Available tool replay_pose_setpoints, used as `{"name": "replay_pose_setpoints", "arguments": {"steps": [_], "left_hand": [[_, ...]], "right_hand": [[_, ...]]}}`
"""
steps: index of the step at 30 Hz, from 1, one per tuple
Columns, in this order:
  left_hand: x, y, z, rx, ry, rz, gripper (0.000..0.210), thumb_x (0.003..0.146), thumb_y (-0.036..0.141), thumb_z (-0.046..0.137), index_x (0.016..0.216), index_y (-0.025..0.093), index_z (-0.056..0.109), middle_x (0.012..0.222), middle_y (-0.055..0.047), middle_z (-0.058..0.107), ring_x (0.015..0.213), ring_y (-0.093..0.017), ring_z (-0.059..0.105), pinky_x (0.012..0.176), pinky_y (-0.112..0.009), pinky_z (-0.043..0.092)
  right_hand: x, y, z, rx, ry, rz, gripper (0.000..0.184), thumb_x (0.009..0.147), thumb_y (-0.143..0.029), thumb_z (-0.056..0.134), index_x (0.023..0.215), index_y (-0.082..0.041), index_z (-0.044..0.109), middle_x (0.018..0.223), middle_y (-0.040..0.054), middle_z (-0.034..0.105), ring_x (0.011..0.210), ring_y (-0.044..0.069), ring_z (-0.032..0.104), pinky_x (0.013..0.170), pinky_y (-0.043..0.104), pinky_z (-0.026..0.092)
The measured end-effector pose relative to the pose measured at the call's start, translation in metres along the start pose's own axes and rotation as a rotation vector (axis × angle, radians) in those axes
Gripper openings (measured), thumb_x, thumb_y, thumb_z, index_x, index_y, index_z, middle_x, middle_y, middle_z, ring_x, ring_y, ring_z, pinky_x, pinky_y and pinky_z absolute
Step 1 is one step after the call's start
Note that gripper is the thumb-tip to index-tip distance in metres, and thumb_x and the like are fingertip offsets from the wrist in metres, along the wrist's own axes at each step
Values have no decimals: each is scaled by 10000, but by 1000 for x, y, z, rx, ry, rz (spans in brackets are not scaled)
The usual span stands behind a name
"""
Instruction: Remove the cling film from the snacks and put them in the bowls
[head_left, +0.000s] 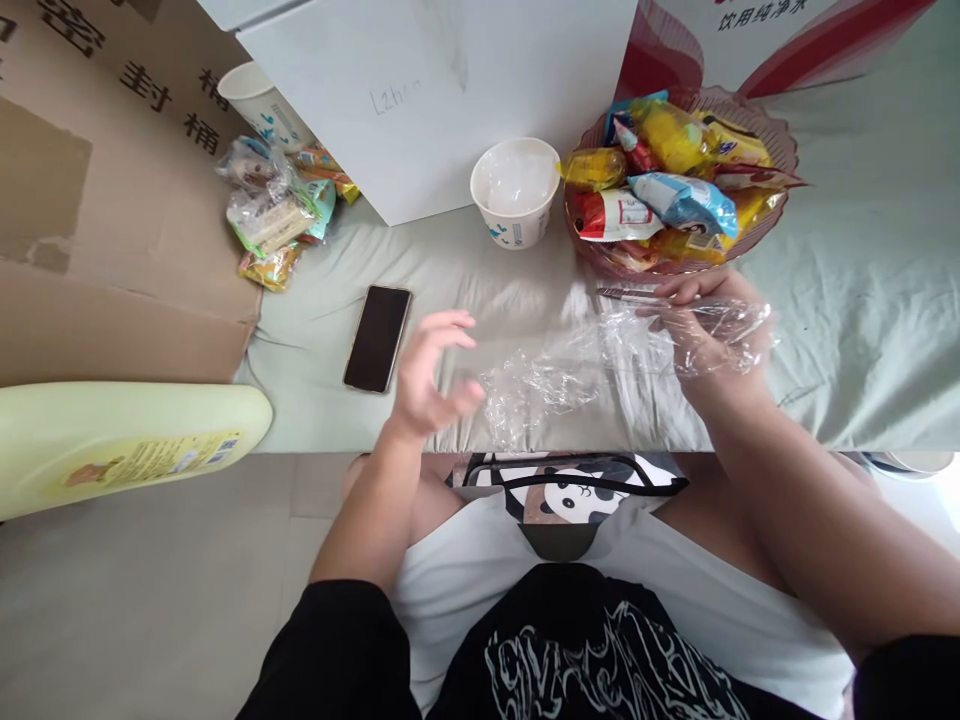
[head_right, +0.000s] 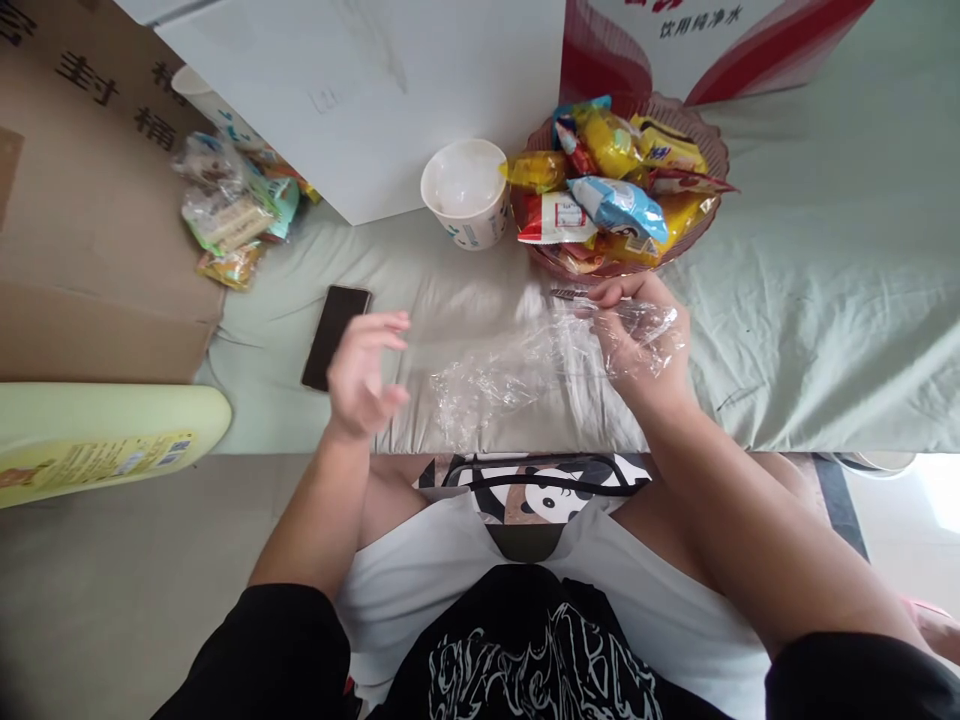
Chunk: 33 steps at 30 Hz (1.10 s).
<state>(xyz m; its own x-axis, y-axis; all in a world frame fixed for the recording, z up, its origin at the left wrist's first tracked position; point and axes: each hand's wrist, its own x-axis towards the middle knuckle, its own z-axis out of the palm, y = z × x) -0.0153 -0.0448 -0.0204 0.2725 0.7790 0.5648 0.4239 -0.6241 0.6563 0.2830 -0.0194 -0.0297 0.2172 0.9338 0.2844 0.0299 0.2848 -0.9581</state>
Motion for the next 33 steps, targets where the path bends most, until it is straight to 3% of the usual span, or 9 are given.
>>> {"name": "replay_pose_setpoints", "arguments": {"steps": [3, 5, 8, 12, 19, 22, 26, 29, 33], "left_hand": [[-10, 15, 10, 170, -398, 80, 508, 827, 447, 818, 1282, 286, 656, 1478, -116, 595, 1481, -378, 473, 1176, -595, 468], [-16, 18, 15, 197, -449, 60, 384, 898, 228, 731, 1274, 277, 675, 1477, -109, 614, 1484, -342, 489, 1168, -558, 491], [-18, 13, 12, 47, -278, -37, 248, 963, 135, 584, 1142, 226, 730, 1359, -106, 701, 1355, -268, 628, 1089, -454, 565], [-11, 3, -1, -209, -91, -286, 167, 982, 287, 627, 1022, 202, 765, 1144, -92, 783, 1109, -225, 749, 967, -375, 606], [-3, -6, -18, -539, -199, -472, 361, 790, 517, 850, 765, 177, 735, 750, -60, 731, 698, -152, 677, 637, -269, 534], [-3, -9, -18, -534, -147, -568, 443, 802, 582, 816, 684, 176, 683, 674, -42, 669, 608, -127, 609, 569, -260, 484], [0, -11, -9, -489, 121, -653, 515, 777, 670, 793, 691, 202, 594, 652, -2, 586, 616, -125, 587, 598, -263, 504], [4, -13, -4, -508, 260, -743, 579, 766, 764, 736, 764, 231, 510, 714, 6, 586, 707, -154, 663, 620, -270, 544], [4, -17, -11, -539, 141, -932, 662, 731, 870, 655, 931, 261, 486, 795, -10, 682, 624, -159, 685, 448, -220, 432]], "right_hand": [[1, 2, 0, 1, 14, 58, 228, 753, -234, 793, 758, -213, 565, 847, 5, 671, 628, 122, 662, 571, 267, 487], [2, 2, -1, -27, 37, 80, 211, 741, -222, 770, 748, -214, 560, 841, 4, 669, 614, 115, 647, 563, 264, 473], [2, 0, -1, -68, 53, 107, 176, 713, -216, 728, 737, -215, 553, 831, 1, 666, 633, 124, 638, 594, 276, 472], [1, -2, -2, -146, 17, 111, 130, 699, -255, 699, 738, -223, 579, 863, 1, 693, 780, 165, 658, 705, 309, 483], [4, -1, -2, -126, 28, 120, 129, 644, -275, 696, 700, -220, 593, 816, -16, 683, 740, 150, 613, 705, 307, 442], [4, -1, -2, -111, 32, 118, 111, 646, -244, 687, 700, -219, 593, 820, -5, 684, 738, 148, 610, 699, 303, 446], [3, -2, -2, -146, 3, 157, 103, 677, -220, 670, 728, -217, 580, 854, 7, 679, 694, 140, 626, 666, 301, 457], [1, -2, -2, -193, -118, 188, 103, 683, -218, 649, 733, -216, 559, 831, 3, 681, 677, 147, 645, 652, 301, 459], [1, 4, -5, -213, -239, 194, 82, 693, -213, 632, 740, -224, 565, 719, -24, 655, 625, 133, 578, 593, 281, 422]]}}
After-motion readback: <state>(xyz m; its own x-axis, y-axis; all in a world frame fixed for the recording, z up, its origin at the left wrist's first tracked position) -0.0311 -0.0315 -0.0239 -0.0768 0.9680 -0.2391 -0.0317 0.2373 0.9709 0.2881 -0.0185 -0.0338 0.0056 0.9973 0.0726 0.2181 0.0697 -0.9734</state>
